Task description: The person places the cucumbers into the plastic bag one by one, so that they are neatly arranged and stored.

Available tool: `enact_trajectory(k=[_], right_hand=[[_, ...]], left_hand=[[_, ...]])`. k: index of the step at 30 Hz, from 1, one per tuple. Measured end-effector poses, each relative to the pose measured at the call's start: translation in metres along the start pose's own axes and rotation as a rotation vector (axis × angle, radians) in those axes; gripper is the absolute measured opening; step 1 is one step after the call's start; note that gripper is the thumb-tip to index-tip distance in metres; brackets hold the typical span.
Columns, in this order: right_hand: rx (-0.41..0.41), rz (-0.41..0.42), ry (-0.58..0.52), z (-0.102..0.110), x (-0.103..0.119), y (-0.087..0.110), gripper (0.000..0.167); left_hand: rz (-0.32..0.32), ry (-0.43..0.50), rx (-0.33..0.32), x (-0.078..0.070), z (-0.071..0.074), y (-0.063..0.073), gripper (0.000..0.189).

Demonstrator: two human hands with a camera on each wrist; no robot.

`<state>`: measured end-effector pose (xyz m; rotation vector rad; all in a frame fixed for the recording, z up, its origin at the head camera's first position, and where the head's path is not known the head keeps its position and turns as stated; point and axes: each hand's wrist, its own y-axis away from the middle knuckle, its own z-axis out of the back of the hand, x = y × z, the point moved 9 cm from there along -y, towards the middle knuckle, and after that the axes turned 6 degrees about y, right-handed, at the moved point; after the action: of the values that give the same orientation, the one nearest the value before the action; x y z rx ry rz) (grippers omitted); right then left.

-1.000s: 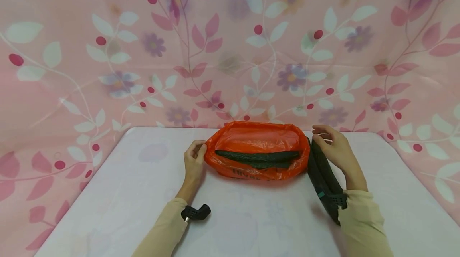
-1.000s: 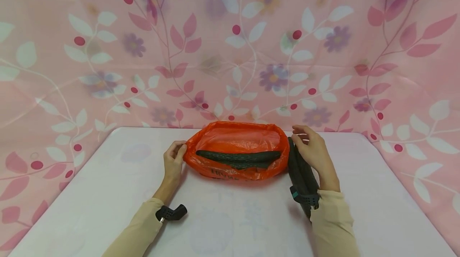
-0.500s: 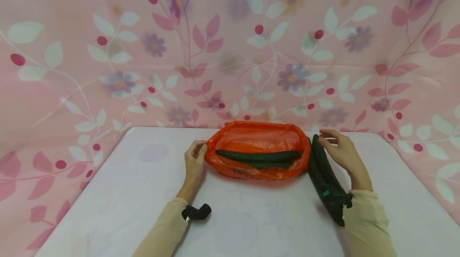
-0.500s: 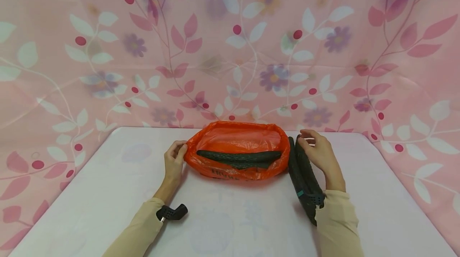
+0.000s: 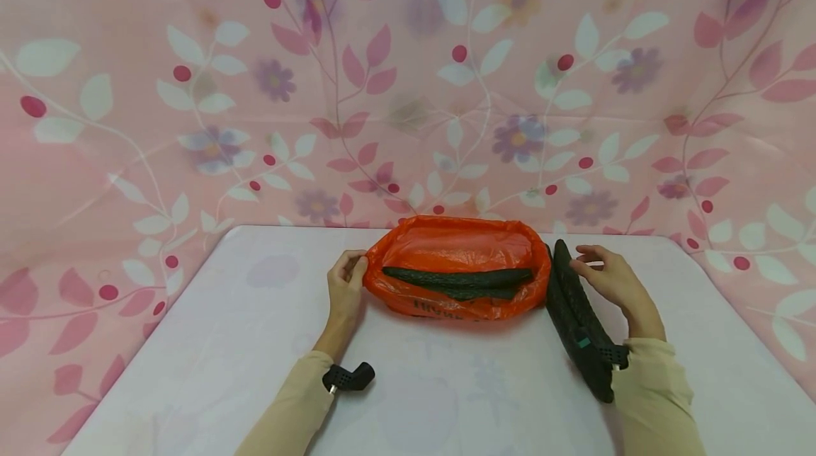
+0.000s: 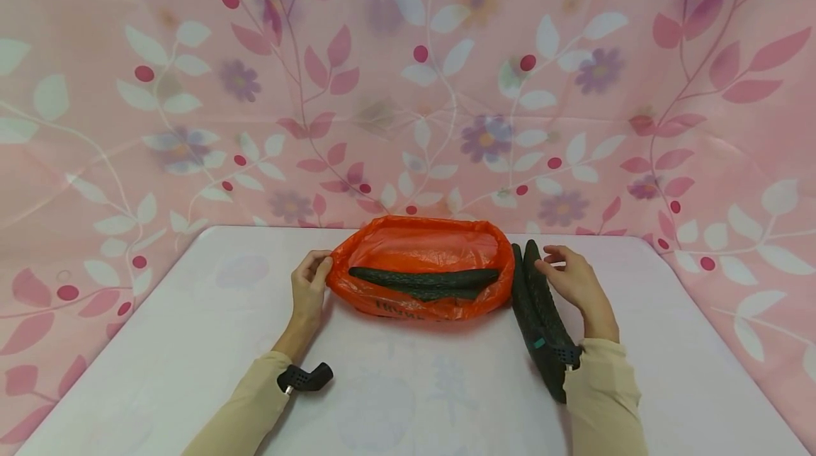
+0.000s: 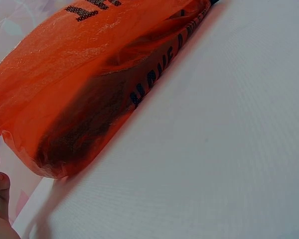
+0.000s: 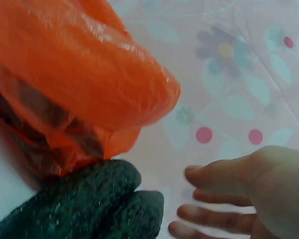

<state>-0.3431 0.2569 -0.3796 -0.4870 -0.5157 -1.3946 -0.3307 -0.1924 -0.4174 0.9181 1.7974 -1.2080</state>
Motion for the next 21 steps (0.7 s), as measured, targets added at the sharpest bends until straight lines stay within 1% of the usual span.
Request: enact_trajectory(k=[4,7,12,15,18,21], right_hand=[[0.13,-0.053,0.047,-0.013,-0.012,0.0,0.066],[0.196,-0.084,0.094,-0.02,-0.022,0.0,0.068],[0.232,-0.104,0.157,-0.025,-0.03,-0.003,0.07],[0.261,-0.113,0.177,-0.028,-0.032,-0.003,0.075],[0.292,-0.115,0.179,-0.031,-0.032,-0.002,0.079],[0.306,-0.114,0.163,-0.031,-0.031,0.0,0.08]], left_hand=[[-0.002,-0.002,0.001,0.0,0.0,0.0,0.02],[-0.008,-0.015,-0.006,0.0,0.0,0.0,0.019],[-0.02,-0.018,-0.003,0.0,0.0,0.0,0.021],[-0.026,-0.013,0.002,0.0,-0.001,0.0,0.021],[-0.032,-0.013,0.006,-0.001,-0.001,0.0,0.02],[-0.037,-0.016,0.011,-0.001,-0.001,0.0,0.02]])
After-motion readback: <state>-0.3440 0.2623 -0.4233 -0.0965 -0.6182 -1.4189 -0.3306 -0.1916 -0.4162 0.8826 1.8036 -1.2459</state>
